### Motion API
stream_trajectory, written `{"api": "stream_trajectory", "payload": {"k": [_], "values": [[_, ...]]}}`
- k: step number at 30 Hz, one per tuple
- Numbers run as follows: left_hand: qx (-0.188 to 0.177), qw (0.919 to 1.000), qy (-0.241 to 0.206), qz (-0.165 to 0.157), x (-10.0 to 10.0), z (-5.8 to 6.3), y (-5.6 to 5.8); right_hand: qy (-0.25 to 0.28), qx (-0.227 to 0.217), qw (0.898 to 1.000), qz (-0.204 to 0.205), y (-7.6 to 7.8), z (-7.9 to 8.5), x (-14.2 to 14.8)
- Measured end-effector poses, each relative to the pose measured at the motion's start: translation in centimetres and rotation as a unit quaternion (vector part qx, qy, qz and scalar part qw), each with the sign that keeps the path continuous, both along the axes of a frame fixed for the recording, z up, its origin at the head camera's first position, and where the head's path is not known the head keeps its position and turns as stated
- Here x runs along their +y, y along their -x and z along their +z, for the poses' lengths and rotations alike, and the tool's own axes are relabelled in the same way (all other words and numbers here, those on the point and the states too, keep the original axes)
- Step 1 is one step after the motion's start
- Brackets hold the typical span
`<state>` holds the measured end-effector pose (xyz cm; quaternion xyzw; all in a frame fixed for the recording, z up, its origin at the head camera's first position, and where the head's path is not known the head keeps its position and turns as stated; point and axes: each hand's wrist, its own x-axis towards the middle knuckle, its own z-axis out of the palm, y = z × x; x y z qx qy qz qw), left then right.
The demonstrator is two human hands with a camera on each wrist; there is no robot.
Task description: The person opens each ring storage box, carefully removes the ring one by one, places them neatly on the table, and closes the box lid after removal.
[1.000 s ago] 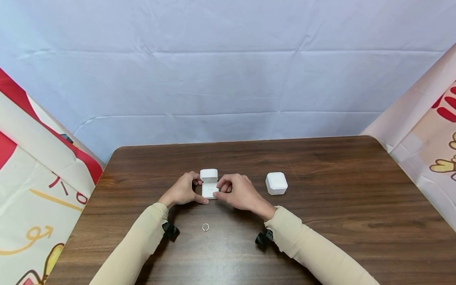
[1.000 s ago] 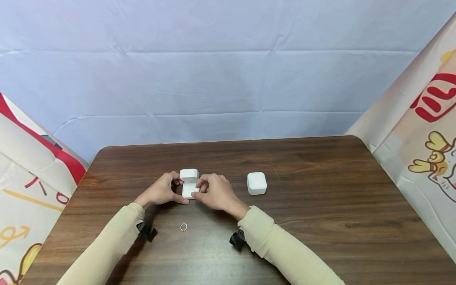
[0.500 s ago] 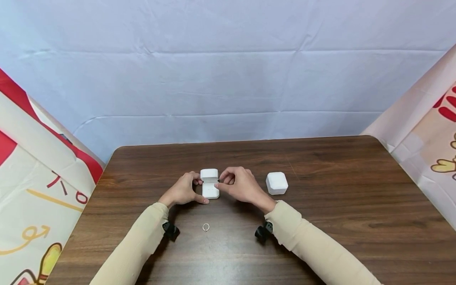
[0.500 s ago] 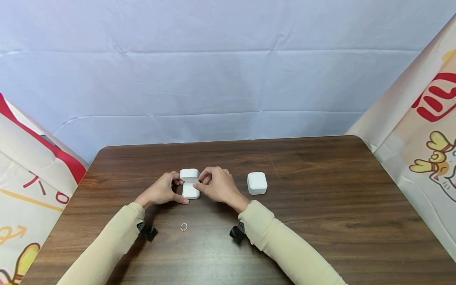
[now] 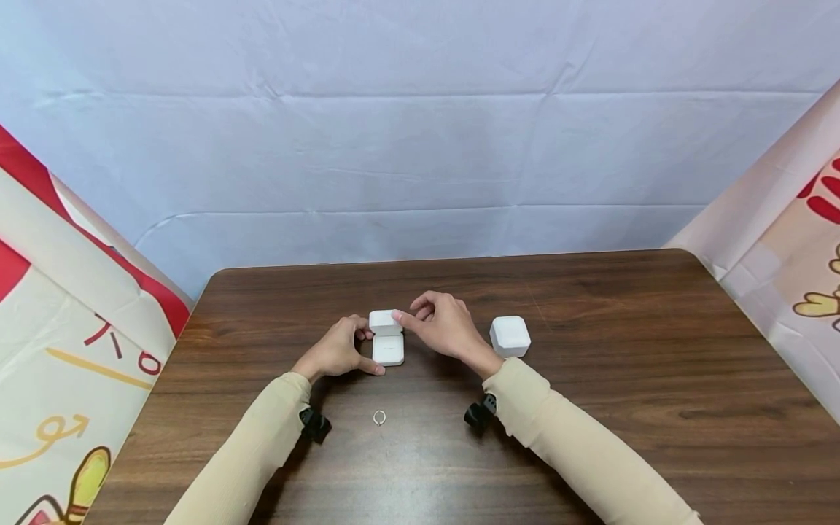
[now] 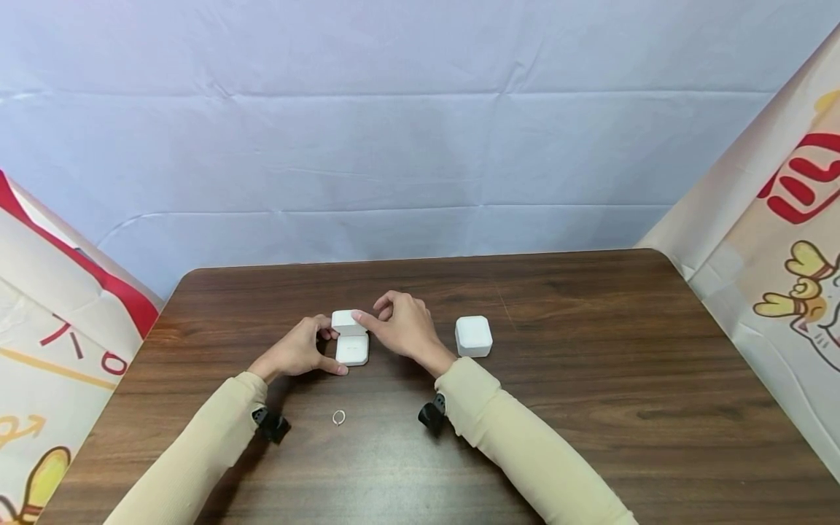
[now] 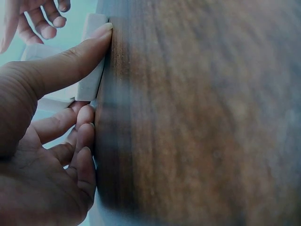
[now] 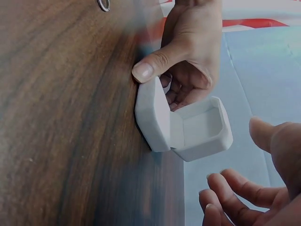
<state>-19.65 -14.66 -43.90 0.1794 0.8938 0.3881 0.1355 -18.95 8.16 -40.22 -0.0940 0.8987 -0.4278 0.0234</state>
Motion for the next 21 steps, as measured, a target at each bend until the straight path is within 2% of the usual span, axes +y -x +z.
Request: {"api": "stream_trajectory", "payload": {"k": [6,15,21], "values": [[-0.004,1.0000,0.001,-0.002,0.0,0.0,0.0,-0.001,-0.027,1.000,0.008,0.7,-0.3,-0.1],[-0.008,1.0000,0.001,0.000,0.0,0.0,0.0,0.018,-0.103,0.994,0.039,1.6,-0.6,-0.1],[-0.009,1.0000,-0.002,0.000,0.0,0.0,0.0,0.027,-0.142,0.986,0.081,2.2,-0.8,-0.1]]}}
